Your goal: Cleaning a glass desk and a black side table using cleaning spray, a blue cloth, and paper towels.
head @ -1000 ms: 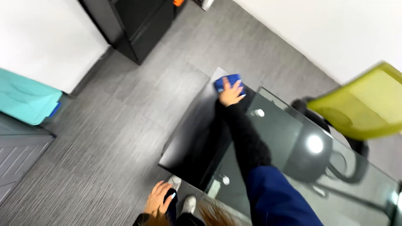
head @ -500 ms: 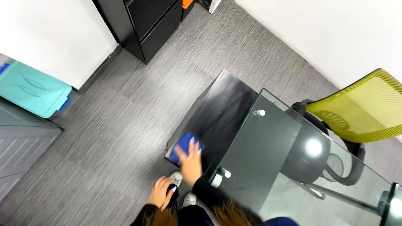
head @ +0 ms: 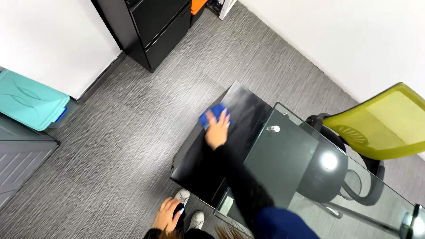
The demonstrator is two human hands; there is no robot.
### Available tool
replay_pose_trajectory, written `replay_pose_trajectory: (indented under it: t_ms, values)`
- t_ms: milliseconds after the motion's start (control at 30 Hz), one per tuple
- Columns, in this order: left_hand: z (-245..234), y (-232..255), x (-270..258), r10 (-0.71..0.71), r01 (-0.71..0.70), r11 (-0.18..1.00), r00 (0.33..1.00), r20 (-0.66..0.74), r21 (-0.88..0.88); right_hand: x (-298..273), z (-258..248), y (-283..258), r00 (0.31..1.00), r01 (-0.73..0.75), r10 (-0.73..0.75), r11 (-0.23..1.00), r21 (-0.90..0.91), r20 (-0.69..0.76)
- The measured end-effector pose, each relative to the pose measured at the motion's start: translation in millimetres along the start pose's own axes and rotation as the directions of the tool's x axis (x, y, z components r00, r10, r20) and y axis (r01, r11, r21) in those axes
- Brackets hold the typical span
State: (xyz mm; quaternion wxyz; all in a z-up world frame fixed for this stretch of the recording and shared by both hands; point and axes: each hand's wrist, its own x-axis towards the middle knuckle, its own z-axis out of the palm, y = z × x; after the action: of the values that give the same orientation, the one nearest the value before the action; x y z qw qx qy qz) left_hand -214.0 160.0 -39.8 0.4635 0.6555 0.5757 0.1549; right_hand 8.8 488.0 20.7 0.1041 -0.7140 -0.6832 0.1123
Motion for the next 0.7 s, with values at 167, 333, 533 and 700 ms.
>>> replay_pose_trajectory:
  t_ms: [167, 333, 533, 700]
  values:
    - [34.3, -45.4, -10.4, 0.061, -0.060, 0.998, 0.989, -0.131, 0.010, 141.3, 33.2, 112.0, 0.997, -0.045, 0.041, 0.997, -0.066, -0.067]
    - [38.5, -38.8, -29.8, 0.286, -0.244, 0.958, 0.815, -0.505, 0.149, 133.0, 22.3, 102.7, 0.997, -0.057, 0.056, 0.998, -0.022, -0.055]
    - [19.6, -5.6, -46.7, 0.149, -0.162, 0.987, 0.939, -0.311, -0.017, -45.7, 1.4, -2.5, 0.930, 0.368, -0.369, 0.924, -0.110, 0.012]
    - [-8.8, 34.2, -29.9, 0.171, -0.174, 0.981, 0.984, 0.046, 0.083, -216.9, 11.2, -51.4, 0.916, 0.278, -0.294, 0.956, 0.095, 0.272]
